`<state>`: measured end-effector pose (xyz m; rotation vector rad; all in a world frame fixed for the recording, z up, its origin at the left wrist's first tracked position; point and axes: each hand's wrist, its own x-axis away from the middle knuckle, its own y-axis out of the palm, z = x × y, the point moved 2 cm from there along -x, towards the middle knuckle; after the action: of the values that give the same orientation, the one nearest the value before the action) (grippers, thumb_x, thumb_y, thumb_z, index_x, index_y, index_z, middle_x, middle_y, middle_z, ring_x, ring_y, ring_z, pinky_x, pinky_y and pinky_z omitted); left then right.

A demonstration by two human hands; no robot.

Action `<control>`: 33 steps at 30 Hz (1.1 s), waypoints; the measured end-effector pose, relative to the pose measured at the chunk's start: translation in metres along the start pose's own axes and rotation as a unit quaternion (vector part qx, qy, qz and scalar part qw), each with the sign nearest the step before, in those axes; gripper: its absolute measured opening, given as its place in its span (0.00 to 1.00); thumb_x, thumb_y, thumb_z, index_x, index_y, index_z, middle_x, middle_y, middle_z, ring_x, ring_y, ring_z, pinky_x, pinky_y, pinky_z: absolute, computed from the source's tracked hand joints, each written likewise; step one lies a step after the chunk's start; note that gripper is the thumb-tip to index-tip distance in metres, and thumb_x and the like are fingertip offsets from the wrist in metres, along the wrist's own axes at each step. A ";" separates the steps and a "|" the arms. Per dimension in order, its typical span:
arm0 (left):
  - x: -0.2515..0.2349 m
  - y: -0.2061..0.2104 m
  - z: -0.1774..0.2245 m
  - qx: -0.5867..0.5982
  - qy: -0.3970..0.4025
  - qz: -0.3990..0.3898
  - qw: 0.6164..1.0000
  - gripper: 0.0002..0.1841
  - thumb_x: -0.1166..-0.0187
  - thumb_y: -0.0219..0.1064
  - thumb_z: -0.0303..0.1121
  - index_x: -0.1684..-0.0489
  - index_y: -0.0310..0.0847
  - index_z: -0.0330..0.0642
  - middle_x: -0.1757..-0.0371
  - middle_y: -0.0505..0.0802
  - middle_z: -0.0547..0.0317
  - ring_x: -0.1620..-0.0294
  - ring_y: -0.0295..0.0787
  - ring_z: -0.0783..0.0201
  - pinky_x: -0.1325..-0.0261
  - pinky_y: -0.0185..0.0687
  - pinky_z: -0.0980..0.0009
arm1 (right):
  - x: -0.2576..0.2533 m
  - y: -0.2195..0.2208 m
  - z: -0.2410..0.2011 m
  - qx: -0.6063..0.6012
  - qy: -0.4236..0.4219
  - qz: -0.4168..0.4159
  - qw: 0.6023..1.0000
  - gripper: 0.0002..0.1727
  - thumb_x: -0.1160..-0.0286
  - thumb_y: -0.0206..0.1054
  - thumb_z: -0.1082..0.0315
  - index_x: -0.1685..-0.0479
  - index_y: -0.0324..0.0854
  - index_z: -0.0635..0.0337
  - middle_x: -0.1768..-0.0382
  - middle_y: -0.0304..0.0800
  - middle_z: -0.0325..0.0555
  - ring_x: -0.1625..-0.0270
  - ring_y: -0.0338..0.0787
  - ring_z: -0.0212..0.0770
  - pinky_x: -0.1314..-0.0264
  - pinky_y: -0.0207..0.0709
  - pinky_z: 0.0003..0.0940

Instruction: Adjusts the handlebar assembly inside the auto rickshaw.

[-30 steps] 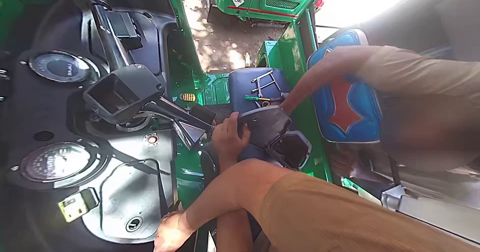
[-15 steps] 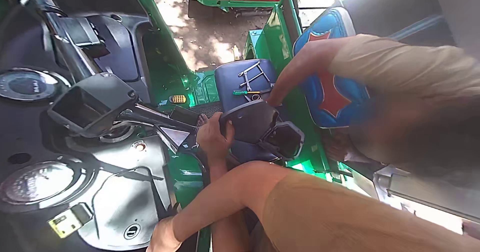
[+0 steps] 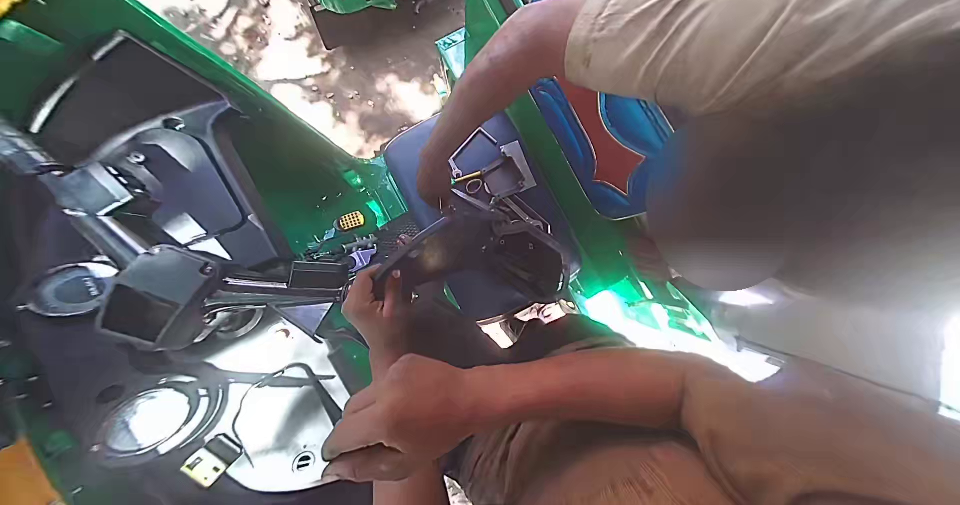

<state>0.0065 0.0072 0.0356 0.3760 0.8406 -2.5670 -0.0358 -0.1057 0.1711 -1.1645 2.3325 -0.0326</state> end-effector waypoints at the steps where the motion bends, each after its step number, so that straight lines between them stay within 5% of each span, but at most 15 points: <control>1: -0.001 -0.006 0.005 0.030 0.007 -0.023 0.999 0.18 0.18 0.67 0.41 0.60 0.87 0.30 0.67 0.92 0.56 0.65 0.88 0.77 0.55 0.84 0.78 | 0.003 -0.017 -0.001 0.017 -0.006 0.030 0.999 0.10 0.22 0.70 0.66 0.62 0.92 0.64 0.73 0.90 0.47 0.68 0.91 0.41 0.66 0.83 0.39; 5: 0.013 -0.021 0.020 0.021 0.007 -0.089 0.996 0.14 0.19 0.68 0.38 0.60 0.89 0.32 0.63 0.95 0.56 0.60 0.90 0.76 0.49 0.87 0.76 | 0.036 -0.081 0.009 0.086 0.007 0.188 0.978 0.14 0.18 0.68 0.63 0.64 0.92 0.65 0.77 0.87 0.44 0.75 0.85 0.34 0.71 0.79 0.30; 8: 0.018 -0.027 0.036 -0.036 -0.035 -0.097 0.994 0.11 0.21 0.69 0.35 0.55 0.92 0.35 0.59 0.96 0.56 0.56 0.93 0.69 0.45 0.90 0.68 | 0.063 -0.124 0.024 0.176 0.085 0.289 0.937 0.14 0.19 0.70 0.59 0.56 0.92 0.63 0.70 0.91 0.42 0.70 0.86 0.29 0.65 0.84 0.25; 10: 0.012 -0.040 0.045 -0.083 -0.064 -0.115 0.988 0.11 0.21 0.69 0.35 0.52 0.92 0.38 0.57 0.96 0.56 0.54 0.94 0.65 0.43 0.90 0.64 | 0.068 -0.137 0.048 0.249 0.156 0.257 0.921 0.26 0.27 0.74 0.50 0.37 0.87 0.58 0.49 0.92 0.49 0.50 0.90 0.39 0.48 0.87 0.37; 12: 0.000 -0.038 0.055 -0.117 -0.079 -0.171 0.975 0.11 0.20 0.68 0.35 0.49 0.92 0.39 0.54 0.97 0.54 0.49 0.94 0.61 0.39 0.89 0.59 | 0.070 -0.148 0.076 0.292 0.223 0.161 0.916 0.47 0.41 0.80 0.42 0.16 0.72 0.50 0.21 0.78 0.52 0.21 0.78 0.53 0.21 0.73 0.57; 13: -0.007 -0.039 0.058 -0.132 -0.077 -0.202 0.967 0.12 0.19 0.67 0.35 0.49 0.92 0.40 0.53 0.97 0.54 0.49 0.94 0.60 0.39 0.89 0.58 | 0.066 -0.148 0.089 0.300 0.236 0.121 0.916 0.53 0.47 0.83 0.43 0.12 0.68 0.45 0.15 0.71 0.51 0.14 0.71 0.56 0.15 0.65 0.63; 15: -0.017 -0.044 0.061 -0.159 -0.069 -0.274 0.946 0.13 0.18 0.65 0.36 0.47 0.92 0.42 0.52 0.96 0.55 0.48 0.94 0.59 0.39 0.88 0.56 | 0.058 -0.141 0.107 0.305 0.240 0.073 0.919 0.50 0.47 0.86 0.47 0.14 0.70 0.39 0.17 0.75 0.47 0.14 0.71 0.56 0.13 0.59 0.67; 18: -0.042 -0.062 0.064 -0.108 -0.078 -0.385 0.913 0.22 0.16 0.65 0.48 0.35 0.88 0.43 0.44 0.95 0.55 0.41 0.92 0.59 0.33 0.85 0.54 | 0.053 -0.137 0.122 0.285 0.229 0.103 0.925 0.25 0.31 0.77 0.48 0.36 0.88 0.49 0.40 0.93 0.43 0.31 0.87 0.50 0.22 0.69 0.62; 20: -0.077 -0.088 0.054 0.038 -0.082 -0.301 0.949 0.26 0.19 0.70 0.48 0.33 0.85 0.35 0.41 0.94 0.51 0.43 0.94 0.60 0.35 0.90 0.58 | 0.051 -0.141 0.128 0.266 0.218 0.115 0.932 0.20 0.28 0.75 0.48 0.47 0.91 0.51 0.48 0.96 0.43 0.38 0.90 0.48 0.27 0.73 0.58; 22: -0.136 -0.114 0.035 0.092 -0.107 -0.173 0.975 0.21 0.14 0.63 0.43 0.35 0.84 0.34 0.42 0.94 0.50 0.45 0.94 0.57 0.38 0.91 0.55 | 0.054 -0.146 0.130 0.254 0.217 0.127 0.934 0.18 0.27 0.74 0.47 0.51 0.91 0.51 0.52 0.95 0.41 0.41 0.90 0.46 0.28 0.74 0.55; 25: -0.239 -0.125 -0.026 -0.138 -0.116 -0.154 0.972 0.21 0.07 0.49 0.41 0.30 0.83 0.41 0.40 0.94 0.50 0.41 0.93 0.57 0.32 0.84 0.53 | 0.065 -0.145 0.129 0.257 0.226 0.138 0.929 0.17 0.27 0.73 0.47 0.55 0.91 0.51 0.55 0.95 0.40 0.42 0.90 0.44 0.27 0.74 0.51; 28: -0.321 -0.116 -0.108 -0.372 -0.160 -0.305 0.862 0.22 0.10 0.55 0.38 0.25 0.79 0.38 0.30 0.87 0.35 0.26 0.81 0.36 0.23 0.69 0.33 | 0.060 -0.141 0.130 0.274 0.222 0.155 0.923 0.17 0.25 0.71 0.49 0.52 0.91 0.51 0.51 0.95 0.41 0.37 0.89 0.44 0.23 0.73 0.50; 30: -0.350 -0.106 -0.151 -0.451 -0.143 -0.366 0.801 0.20 0.18 0.64 0.35 0.33 0.84 0.32 0.28 0.83 0.28 0.25 0.75 0.25 0.28 0.68 0.23 | 0.059 -0.138 0.128 0.297 0.234 0.178 0.908 0.18 0.25 0.72 0.51 0.45 0.90 0.52 0.44 0.94 0.44 0.32 0.88 0.46 0.20 0.72 0.52; 33: -0.350 -0.066 -0.193 -0.463 -0.134 -0.393 0.783 0.22 0.22 0.71 0.34 0.36 0.83 0.26 0.27 0.73 0.10 0.27 0.65 0.09 0.36 0.59 0.11 | 0.084 -0.129 0.114 0.328 0.300 0.218 0.869 0.20 0.25 0.74 0.53 0.39 0.89 0.52 0.37 0.92 0.43 0.25 0.83 0.46 0.15 0.68 0.52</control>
<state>0.3081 0.2776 0.0480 -0.7773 2.3097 -2.2820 0.0710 -0.2257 0.0679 -0.2808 2.6934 -1.0704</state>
